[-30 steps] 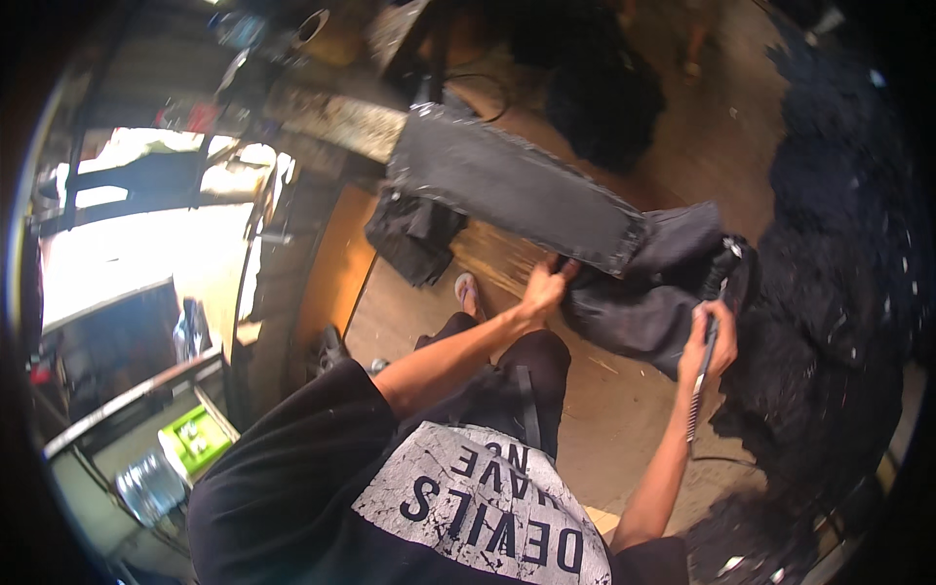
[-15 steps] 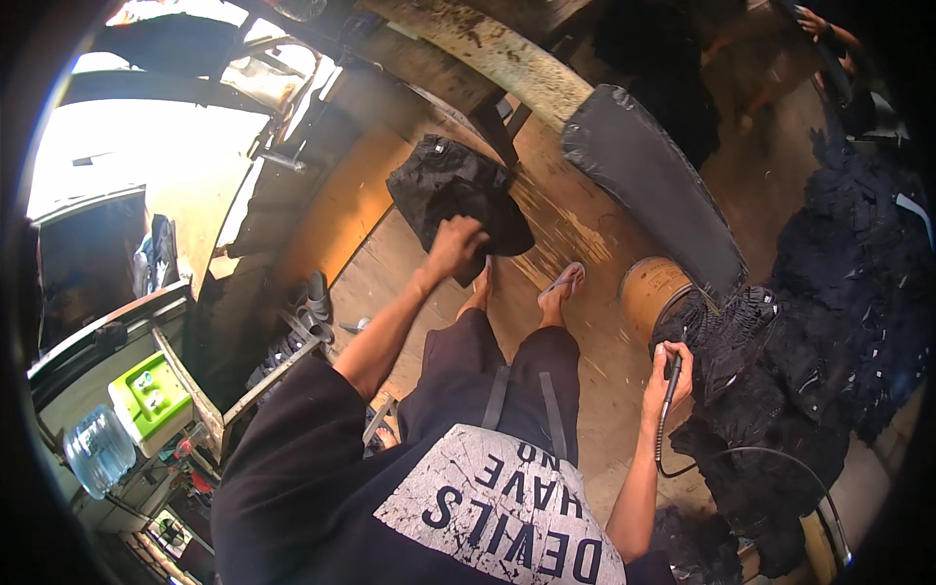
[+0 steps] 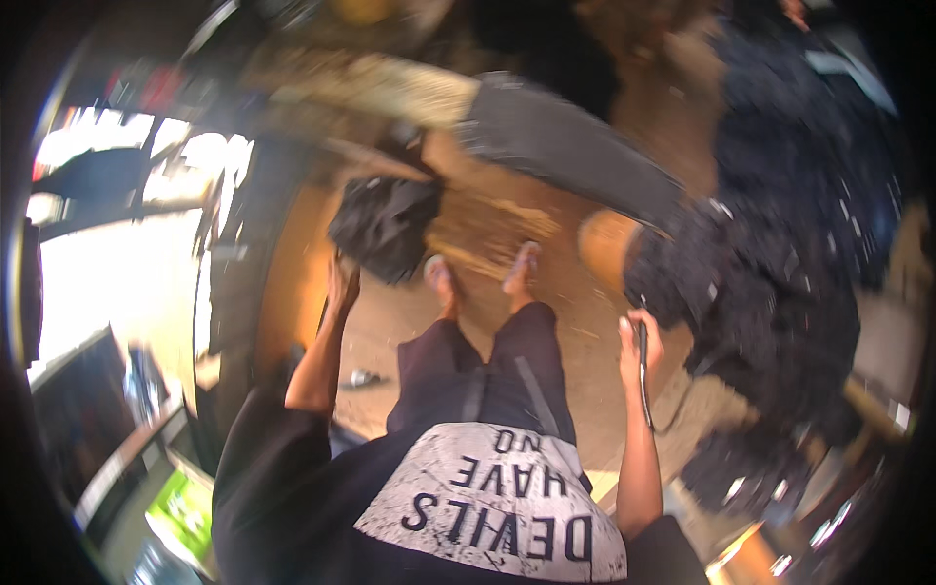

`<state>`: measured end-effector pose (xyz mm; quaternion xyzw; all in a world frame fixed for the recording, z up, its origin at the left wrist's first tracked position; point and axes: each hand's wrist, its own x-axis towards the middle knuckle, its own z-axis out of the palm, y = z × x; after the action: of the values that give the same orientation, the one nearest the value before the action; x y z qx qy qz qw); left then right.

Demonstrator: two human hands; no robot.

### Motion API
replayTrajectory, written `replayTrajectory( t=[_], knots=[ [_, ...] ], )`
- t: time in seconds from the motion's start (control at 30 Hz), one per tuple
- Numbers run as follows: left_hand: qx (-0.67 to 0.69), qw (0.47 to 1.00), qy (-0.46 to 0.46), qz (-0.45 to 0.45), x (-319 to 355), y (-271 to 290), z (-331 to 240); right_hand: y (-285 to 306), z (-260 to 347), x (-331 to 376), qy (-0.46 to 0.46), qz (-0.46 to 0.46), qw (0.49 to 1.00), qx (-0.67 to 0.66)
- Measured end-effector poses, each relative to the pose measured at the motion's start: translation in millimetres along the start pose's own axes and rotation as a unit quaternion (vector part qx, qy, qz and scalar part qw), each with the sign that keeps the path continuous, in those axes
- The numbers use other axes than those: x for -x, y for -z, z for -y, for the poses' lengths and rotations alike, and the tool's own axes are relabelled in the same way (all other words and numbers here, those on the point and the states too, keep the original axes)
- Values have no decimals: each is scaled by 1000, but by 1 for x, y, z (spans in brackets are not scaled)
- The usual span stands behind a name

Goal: The person uses a handheld rotary tool to distress a pair of dark denim jeans on a wooden workbench. They repeatedly scrape the fabric to create a worn texture, then shake the garment to remove loose fibers before continuing the process.

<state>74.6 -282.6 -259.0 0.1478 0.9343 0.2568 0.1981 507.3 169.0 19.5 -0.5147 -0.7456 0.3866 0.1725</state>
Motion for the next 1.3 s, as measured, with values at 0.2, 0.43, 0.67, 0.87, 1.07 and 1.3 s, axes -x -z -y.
replayTrajectory(
  t=[0.2, 0.43, 0.67, 0.87, 1.07, 1.3],
  knots=[
    [12, 859, -125, 496, 63, -47, -138, 68, -109, -99, 74, -281, 957, -5],
    [-32, 795, -416, 439, 41, -56, -480, 98, -207, -265, -2, -288, 950, 122],
    [125, 758, -499, 400, -3, -157, -761, 141, -189, -275, 12, -280, 957, -76],
    [179, 710, -476, 487, -1, -273, -864, 156, -120, -246, 5, -235, 966, -110],
    [19, 673, -485, 558, -98, -236, -798, 65, -49, -220, -50, -211, 975, -47],
    [255, 715, -419, 498, -186, -70, -638, -74, 123, -165, 77, -114, 979, -147]
  ],
)
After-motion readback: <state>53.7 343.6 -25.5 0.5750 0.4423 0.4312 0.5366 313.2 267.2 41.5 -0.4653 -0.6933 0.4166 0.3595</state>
